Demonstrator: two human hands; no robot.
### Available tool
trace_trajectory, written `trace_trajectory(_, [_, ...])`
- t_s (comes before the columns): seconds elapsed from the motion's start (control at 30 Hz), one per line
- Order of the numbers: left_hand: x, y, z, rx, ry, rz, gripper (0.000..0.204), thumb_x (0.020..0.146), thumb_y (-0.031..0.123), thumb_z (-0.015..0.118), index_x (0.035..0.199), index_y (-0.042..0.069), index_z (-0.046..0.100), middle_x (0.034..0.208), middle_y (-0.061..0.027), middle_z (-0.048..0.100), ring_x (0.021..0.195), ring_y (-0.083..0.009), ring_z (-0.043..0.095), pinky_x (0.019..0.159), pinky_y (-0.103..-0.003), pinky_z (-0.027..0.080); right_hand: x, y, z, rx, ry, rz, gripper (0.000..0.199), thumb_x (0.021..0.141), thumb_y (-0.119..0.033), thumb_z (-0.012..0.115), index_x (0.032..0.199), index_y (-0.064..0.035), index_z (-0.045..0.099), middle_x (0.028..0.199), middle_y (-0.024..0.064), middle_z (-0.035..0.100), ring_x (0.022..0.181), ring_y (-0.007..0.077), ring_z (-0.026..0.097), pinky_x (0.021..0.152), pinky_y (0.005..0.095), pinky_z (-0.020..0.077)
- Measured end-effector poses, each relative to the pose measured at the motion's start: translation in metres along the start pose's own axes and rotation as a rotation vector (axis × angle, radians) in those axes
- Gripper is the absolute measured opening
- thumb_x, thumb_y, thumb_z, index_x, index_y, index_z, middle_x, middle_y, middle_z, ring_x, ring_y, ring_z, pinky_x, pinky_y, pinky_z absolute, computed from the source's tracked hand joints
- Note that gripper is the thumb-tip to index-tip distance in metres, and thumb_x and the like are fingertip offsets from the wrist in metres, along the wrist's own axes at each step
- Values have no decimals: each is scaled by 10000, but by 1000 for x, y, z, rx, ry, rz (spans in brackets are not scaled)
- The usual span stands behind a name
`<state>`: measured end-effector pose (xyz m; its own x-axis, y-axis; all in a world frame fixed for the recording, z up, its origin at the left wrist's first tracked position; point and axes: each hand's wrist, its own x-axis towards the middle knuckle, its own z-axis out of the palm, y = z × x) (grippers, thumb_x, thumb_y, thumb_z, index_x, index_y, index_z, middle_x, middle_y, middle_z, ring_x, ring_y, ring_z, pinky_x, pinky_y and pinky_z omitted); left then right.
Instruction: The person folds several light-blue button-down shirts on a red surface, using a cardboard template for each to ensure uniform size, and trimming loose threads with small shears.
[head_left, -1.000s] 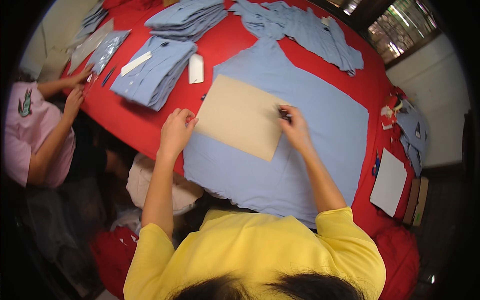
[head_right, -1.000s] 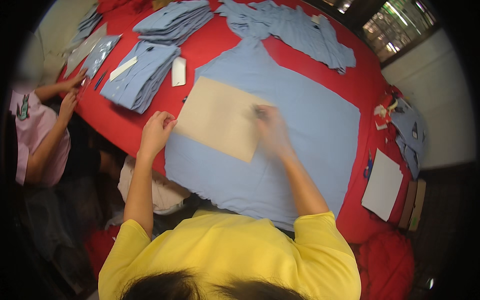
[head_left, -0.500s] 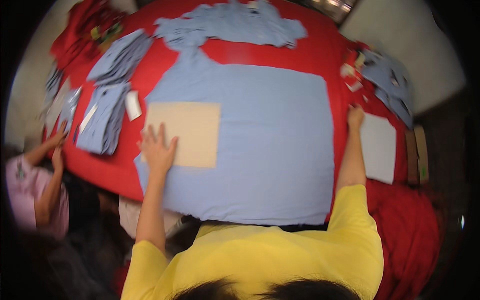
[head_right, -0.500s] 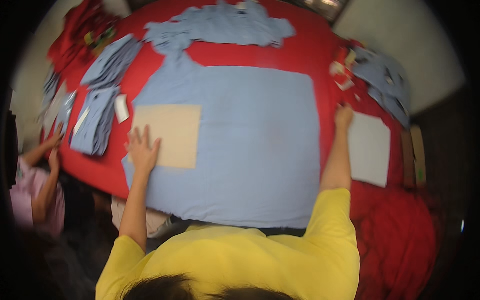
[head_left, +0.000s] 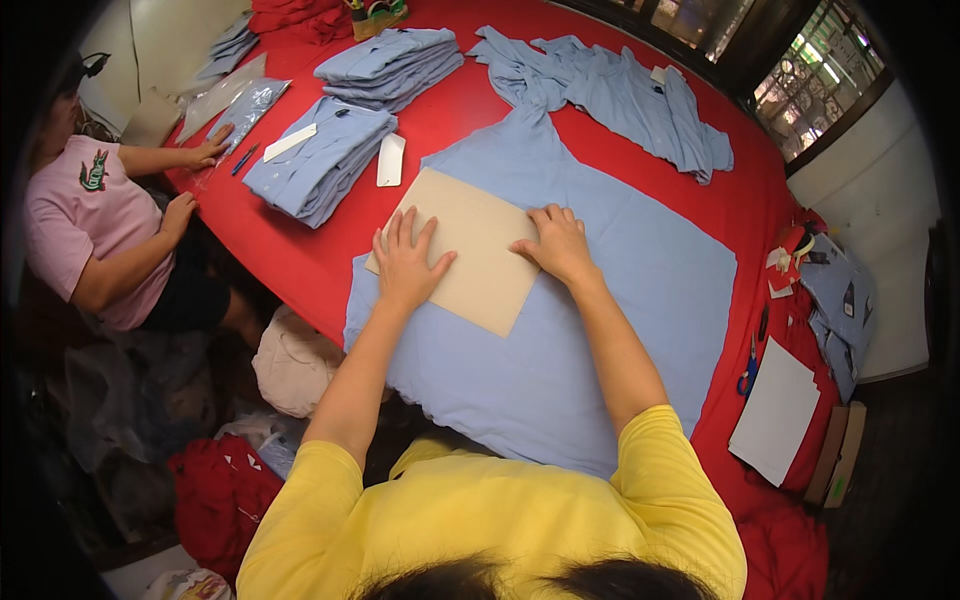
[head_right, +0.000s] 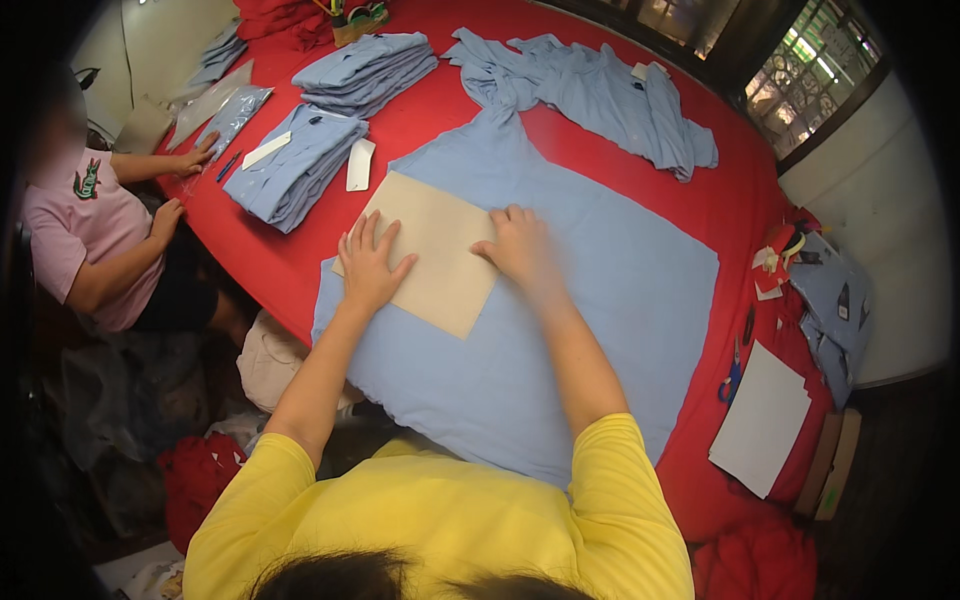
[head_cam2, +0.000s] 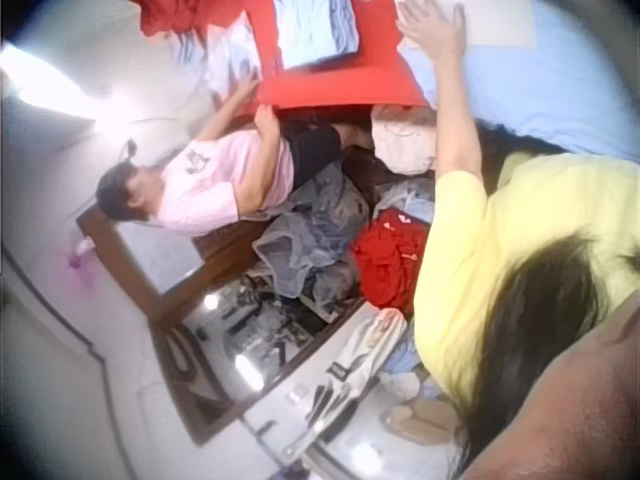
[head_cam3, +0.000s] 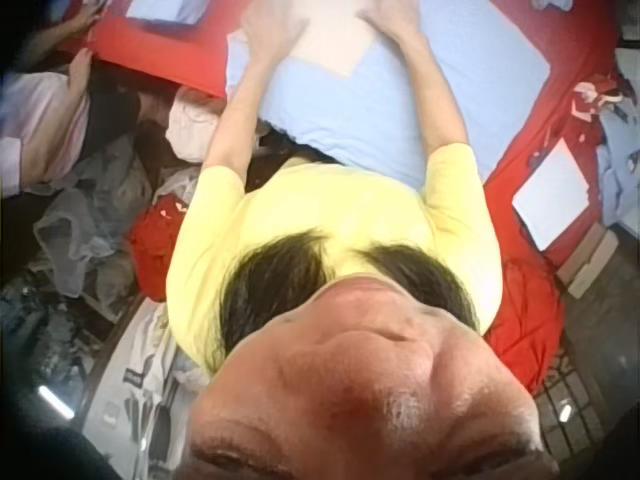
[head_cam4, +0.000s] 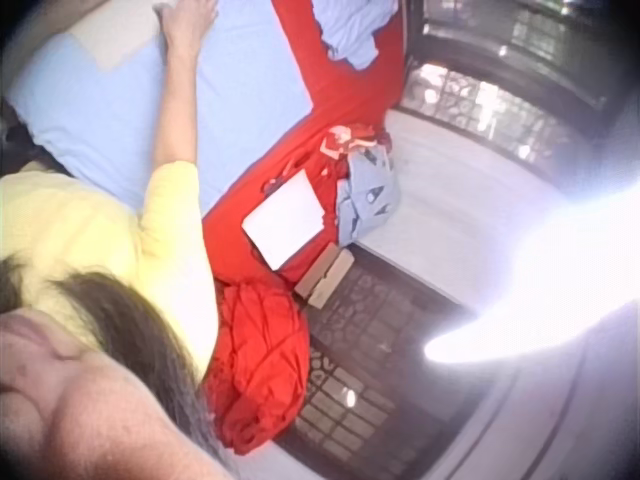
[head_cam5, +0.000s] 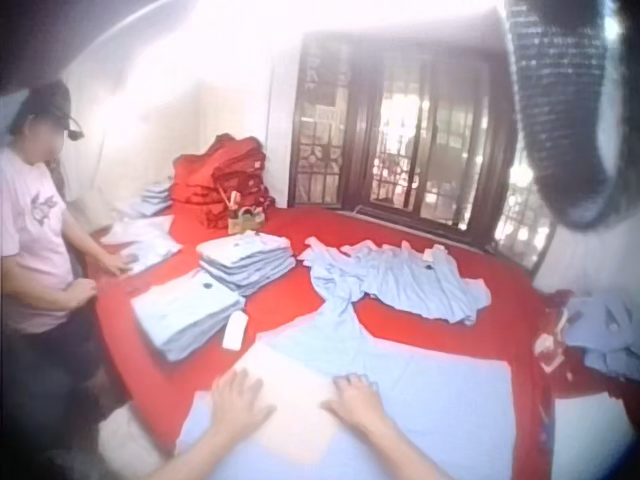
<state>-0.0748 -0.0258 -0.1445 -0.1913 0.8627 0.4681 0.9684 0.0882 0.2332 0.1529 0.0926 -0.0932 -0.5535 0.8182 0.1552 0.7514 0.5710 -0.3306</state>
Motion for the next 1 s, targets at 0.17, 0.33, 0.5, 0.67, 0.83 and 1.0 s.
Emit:
trace_trajectory(0.17, [9, -6, 0, -12, 3, 26, 623, 811, 494, 643, 1308, 133, 541, 1437, -153, 376, 1363, -335, 278, 1069, -600, 189, 18, -9, 8, -177, -36, 73, 658, 675, -466, 777, 1190, -102, 588, 1111, 92, 557, 1067, 288, 493, 874, 456, 390])
trace_trajectory(0.33, [5, -14, 4, -38, -31, -54, 619, 822, 499, 622, 1324, 151, 528, 1436, -162, 380, 1353, -346, 294, 1058, -577, 207, 25, -15, 18, -207, -47, 95, 637, 670, -467, 779, 1208, -182, 593, 1126, 84, 546, 1083, 287, 480, 881, 494, 369])
trace_trajectory(0.5, [8, -11, 3, -21, -55, -80, 644, 828, 537, 595, 1326, 134, 530, 1434, -172, 380, 1346, -346, 290, 1033, -583, 228, 24, -8, 18, -156, -110, 102, 655, 716, -433, 763, 1290, -196, 555, 1181, 74, 513, 1120, 277, 429, 930, 469, 310])
trace_trajectory(0.67, [8, -13, 0, -5, -86, -111, 653, 823, 533, 609, 1344, 152, 514, 1451, -173, 369, 1366, -347, 283, 1063, -577, 203, 27, -8, 18, -148, -116, 76, 651, 724, -437, 756, 1295, -197, 554, 1172, 69, 514, 1112, 271, 427, 918, 464, 319])
trace_trajectory(0.83, [8, -20, 7, -16, -88, -96, 658, 835, 533, 595, 1363, 152, 498, 1465, -158, 361, 1378, -340, 275, 1091, -574, 178, 27, -8, 19, -173, -101, 73, 648, 716, -450, 755, 1280, -193, 567, 1159, 73, 515, 1098, 272, 429, 907, 464, 325])
trace_trajectory(1.0, [13, -18, 8, 1, -120, -71, 670, 841, 535, 584, 1377, 148, 478, 1479, -121, 360, 1388, -316, 268, 1110, -565, 163, 25, -7, 16, -116, -76, 59, 614, 720, -419, 750, 1257, -174, 581, 1146, 101, 513, 1072, 297, 433, 894, 466, 322])
